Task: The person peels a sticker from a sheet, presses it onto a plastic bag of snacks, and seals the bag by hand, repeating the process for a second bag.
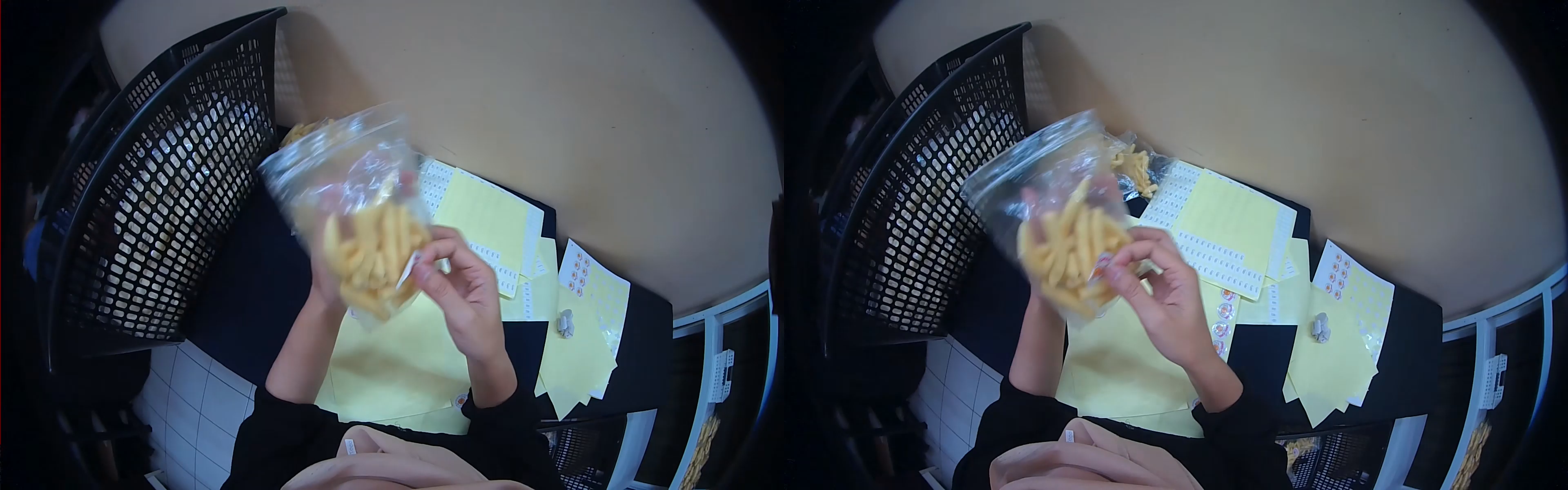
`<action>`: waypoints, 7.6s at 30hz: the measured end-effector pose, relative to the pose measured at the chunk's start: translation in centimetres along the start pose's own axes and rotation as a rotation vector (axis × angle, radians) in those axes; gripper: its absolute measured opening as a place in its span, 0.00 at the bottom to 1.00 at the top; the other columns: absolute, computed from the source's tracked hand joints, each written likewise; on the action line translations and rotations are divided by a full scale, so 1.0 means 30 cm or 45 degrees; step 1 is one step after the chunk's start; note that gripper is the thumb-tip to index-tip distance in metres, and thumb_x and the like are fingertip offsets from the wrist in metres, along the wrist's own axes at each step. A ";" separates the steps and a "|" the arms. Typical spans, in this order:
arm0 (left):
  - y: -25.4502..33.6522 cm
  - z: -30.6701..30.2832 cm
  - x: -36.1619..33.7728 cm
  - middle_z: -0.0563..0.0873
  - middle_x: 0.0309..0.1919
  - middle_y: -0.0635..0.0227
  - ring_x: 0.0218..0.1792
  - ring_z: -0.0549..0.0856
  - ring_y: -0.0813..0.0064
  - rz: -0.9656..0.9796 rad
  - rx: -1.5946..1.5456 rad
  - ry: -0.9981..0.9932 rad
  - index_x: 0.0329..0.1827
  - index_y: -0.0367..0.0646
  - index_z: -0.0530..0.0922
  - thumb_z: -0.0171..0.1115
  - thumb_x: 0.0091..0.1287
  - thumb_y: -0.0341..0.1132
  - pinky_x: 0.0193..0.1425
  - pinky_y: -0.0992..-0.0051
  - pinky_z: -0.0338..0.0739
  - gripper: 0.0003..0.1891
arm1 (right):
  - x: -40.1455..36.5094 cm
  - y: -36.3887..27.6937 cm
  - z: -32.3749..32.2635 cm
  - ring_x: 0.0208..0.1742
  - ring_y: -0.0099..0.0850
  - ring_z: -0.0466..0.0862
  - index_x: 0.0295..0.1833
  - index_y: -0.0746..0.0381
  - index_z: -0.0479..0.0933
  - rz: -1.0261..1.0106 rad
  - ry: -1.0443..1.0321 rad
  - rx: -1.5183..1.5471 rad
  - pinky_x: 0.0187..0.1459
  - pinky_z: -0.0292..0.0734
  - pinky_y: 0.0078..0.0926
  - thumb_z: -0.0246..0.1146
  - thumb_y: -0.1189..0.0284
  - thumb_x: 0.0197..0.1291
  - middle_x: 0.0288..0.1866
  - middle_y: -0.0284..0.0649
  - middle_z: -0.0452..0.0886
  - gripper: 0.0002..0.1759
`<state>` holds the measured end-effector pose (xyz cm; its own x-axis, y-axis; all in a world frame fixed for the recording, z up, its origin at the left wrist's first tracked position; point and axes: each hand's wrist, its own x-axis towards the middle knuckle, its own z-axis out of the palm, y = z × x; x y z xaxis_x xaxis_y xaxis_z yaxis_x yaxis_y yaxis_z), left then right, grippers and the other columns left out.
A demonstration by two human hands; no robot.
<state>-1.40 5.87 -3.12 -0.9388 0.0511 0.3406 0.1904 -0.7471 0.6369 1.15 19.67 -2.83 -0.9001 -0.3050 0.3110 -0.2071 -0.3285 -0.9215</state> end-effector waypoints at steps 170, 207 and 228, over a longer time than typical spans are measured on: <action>0.064 0.008 0.004 0.81 0.41 0.60 0.37 0.81 0.74 -0.653 1.094 -0.829 0.50 0.34 0.68 0.61 0.53 0.30 0.47 0.75 0.74 0.21 | 0.022 -0.078 -0.133 0.65 0.41 0.60 0.30 0.52 0.76 -0.575 -0.117 -1.739 0.65 0.39 0.60 0.63 0.72 0.47 0.48 0.33 0.71 0.04; 0.063 0.018 -0.014 0.81 0.40 0.57 0.35 0.84 0.71 -0.436 1.129 -0.842 0.51 0.36 0.66 0.59 0.54 0.32 0.43 0.74 0.76 0.22 | 0.007 -0.045 -0.093 0.36 0.31 0.83 0.57 0.66 0.65 -0.171 0.121 -0.669 0.40 0.76 0.23 0.60 0.82 0.48 0.33 0.44 0.82 0.27; 0.039 0.083 -0.035 0.80 0.21 0.61 0.22 0.80 0.75 0.008 1.361 -0.548 0.29 0.35 0.72 0.52 0.64 0.33 0.28 0.78 0.72 0.09 | -0.046 -0.099 -0.070 0.35 0.32 0.84 0.54 0.64 0.67 -0.342 0.268 -0.950 0.42 0.75 0.25 0.65 0.81 0.45 0.28 0.40 0.81 0.27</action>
<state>0.52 6.59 -1.03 -0.8005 0.4248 0.4229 0.5340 0.1849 0.8250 2.20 22.94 -1.01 -0.8211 -0.1018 0.5617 -0.5597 0.3371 -0.7570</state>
